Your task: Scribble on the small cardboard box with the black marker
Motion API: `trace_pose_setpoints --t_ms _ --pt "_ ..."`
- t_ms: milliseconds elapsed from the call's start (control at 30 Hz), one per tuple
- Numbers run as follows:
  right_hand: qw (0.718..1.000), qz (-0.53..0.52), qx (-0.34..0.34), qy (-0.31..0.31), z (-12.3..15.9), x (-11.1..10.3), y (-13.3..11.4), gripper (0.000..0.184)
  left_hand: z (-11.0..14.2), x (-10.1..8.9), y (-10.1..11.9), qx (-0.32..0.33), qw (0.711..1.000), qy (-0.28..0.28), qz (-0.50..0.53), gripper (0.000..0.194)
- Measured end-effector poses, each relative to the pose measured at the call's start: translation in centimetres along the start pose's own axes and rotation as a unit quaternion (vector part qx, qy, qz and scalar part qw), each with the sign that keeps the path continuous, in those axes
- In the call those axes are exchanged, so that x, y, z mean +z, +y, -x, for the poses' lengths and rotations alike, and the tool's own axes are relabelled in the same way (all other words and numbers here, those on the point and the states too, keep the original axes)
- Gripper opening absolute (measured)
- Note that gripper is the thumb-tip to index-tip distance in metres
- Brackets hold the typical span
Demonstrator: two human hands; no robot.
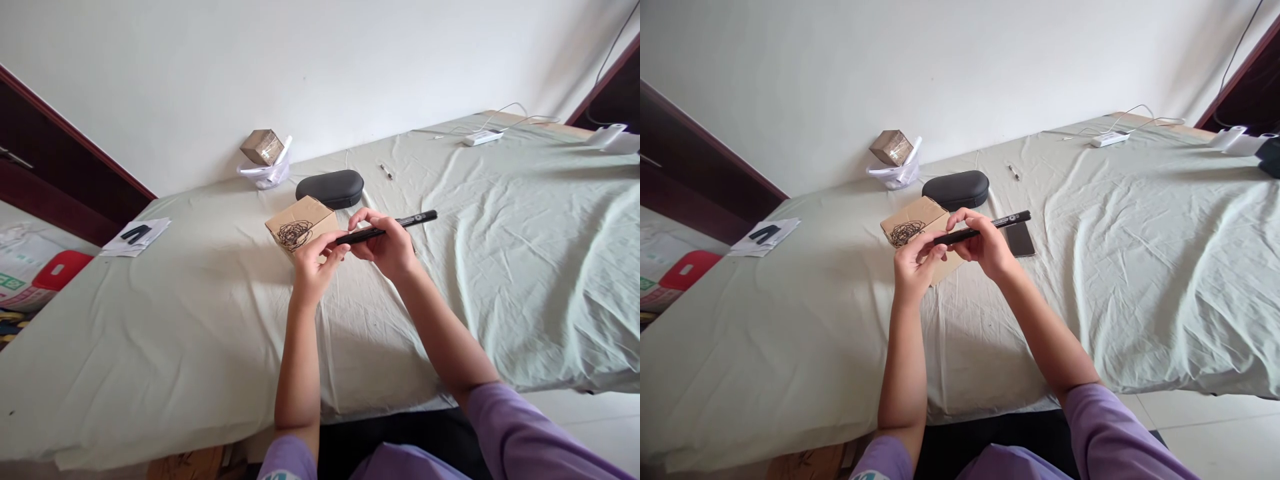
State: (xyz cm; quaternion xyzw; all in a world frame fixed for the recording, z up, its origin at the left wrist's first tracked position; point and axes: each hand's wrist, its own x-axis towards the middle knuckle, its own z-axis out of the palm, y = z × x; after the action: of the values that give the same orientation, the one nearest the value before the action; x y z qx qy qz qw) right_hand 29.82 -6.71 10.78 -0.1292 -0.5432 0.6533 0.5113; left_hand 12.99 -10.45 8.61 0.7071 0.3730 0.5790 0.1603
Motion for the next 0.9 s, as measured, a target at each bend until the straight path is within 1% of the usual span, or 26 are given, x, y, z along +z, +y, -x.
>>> trace_pose_setpoints --t_ms 33,67,100,133,167,200,233,267,300,367,467,533,567,600,633,667,700,733,767,800,833,900 --pt "1.0 0.001 -0.004 0.008 -0.4 -0.6 0.5 0.029 -0.1 -0.1 -0.1 0.0 1.0 0.005 -0.02 0.044" --pt "0.999 0.016 -0.017 0.029 -0.8 -1.4 1.1 0.029 -0.1 -0.4 -0.2 0.003 0.999 0.017 -0.037 0.054" --pt "0.996 0.054 -0.038 0.062 -1.2 -2.4 1.9 0.027 -0.2 -0.7 -0.4 0.01 0.998 0.037 -0.049 0.062" --pt "0.984 0.122 -0.068 0.107 -1.6 -3.5 2.8 0.025 -0.3 -1.1 -0.6 0.017 0.996 0.063 -0.056 0.067" --pt "0.955 0.233 -0.095 0.157 -1.9 -4.8 3.8 0.025 -0.4 -1.6 -0.8 0.023 0.994 0.091 -0.057 0.066" --pt "0.9 0.383 -0.1 0.184 -2.1 -6.1 4.9 0.023 -0.5 -2.1 -1.0 0.029 0.991 0.119 -0.054 0.062" --pt "0.83 0.531 -0.067 0.158 -2.2 -7.5 6.0 0.024 -0.6 -2.6 -1.3 0.032 0.988 0.142 -0.049 0.057" --pt "0.805 0.577 -0.036 0.131 -2.1 -8.7 7.2 0.025 -0.6 -3.0 -1.6 0.032 0.986 0.16 -0.045 0.054" --pt "0.793 0.599 -0.013 0.111 -2.0 -9.8 8.3 0.025 -0.5 -3.3 -1.9 0.029 0.983 0.175 -0.041 0.051" --pt "0.77 0.633 0.034 0.073 -1.7 -11.4 10.5 0.037 0.0 -3.7 -2.7 0.016 0.978 0.204 -0.04 0.046" --pt "0.738 0.667 0.09 0.055 -1.1 -12.5 13.1 0.054 1.3 -3.7 -4.7 0.001 0.961 0.262 -0.086 0.046" --pt "0.72 0.681 0.117 0.063 -1.0 -12.7 14.0 0.065 2.2 -3.8 -6.8 0.008 0.936 0.319 -0.151 0.048" --pt "0.712 0.687 0.125 0.075 -1.0 -12.7 14.2 0.07 2.6 -4.0 -7.9 0.014 0.912 0.367 -0.183 0.051" --pt "0.702 0.694 0.13 0.095 -1.0 -12.8 14.3 0.074 3.0 -4.2 -9.1 0.009 0.895 0.398 -0.201 0.057" --pt "0.69 0.7 0.137 0.128 -1.1 -13.0 14.1 0.076 3.3 -4.4 -10.4 -0.004 0.895 0.401 -0.193 0.071" --pt "0.676 0.7 0.151 0.174 -1.1 -13.3 13.9 0.076 3.6 -4.6 -11.6 -0.022 0.912 0.377 -0.163 0.09" --pt "0.666 0.688 0.174 0.229 -1.2 -13.6 13.5 0.077 4.0 -4.6 -12.7 -0.046 0.934 0.334 -0.117 0.112" --pt "0.662 0.664 0.2 0.284 -1.2 -14.0 13.0 0.082 4.3 -4.5 -13.8 -0.083 0.956 0.272 -0.07 0.133" --pt "0.663 0.633 0.225 0.331 -1.1 -14.4 12.4 0.09 4.8 -4.2 -14.8 -0.125 0.966 0.224 -0.025 0.15" --pt "0.669 0.599 0.244 0.366 -1.1 -14.8 11.9 0.096 5.2 -3.8 -15.7 -0.168 0.97 0.176 0.023 0.161" --pt "0.679 0.569 0.252 0.388 -1.0 -15.2 11.4 0.099 5.6 -3.4 -16.5 -0.203 0.967 0.138 0.068 0.163" --pt "0.703 0.524 0.242 0.415 -0.8 -16.0 10.4 0.096 6.4 -2.4 -17.8 -0.234 0.962 0.099 0.099 0.158"
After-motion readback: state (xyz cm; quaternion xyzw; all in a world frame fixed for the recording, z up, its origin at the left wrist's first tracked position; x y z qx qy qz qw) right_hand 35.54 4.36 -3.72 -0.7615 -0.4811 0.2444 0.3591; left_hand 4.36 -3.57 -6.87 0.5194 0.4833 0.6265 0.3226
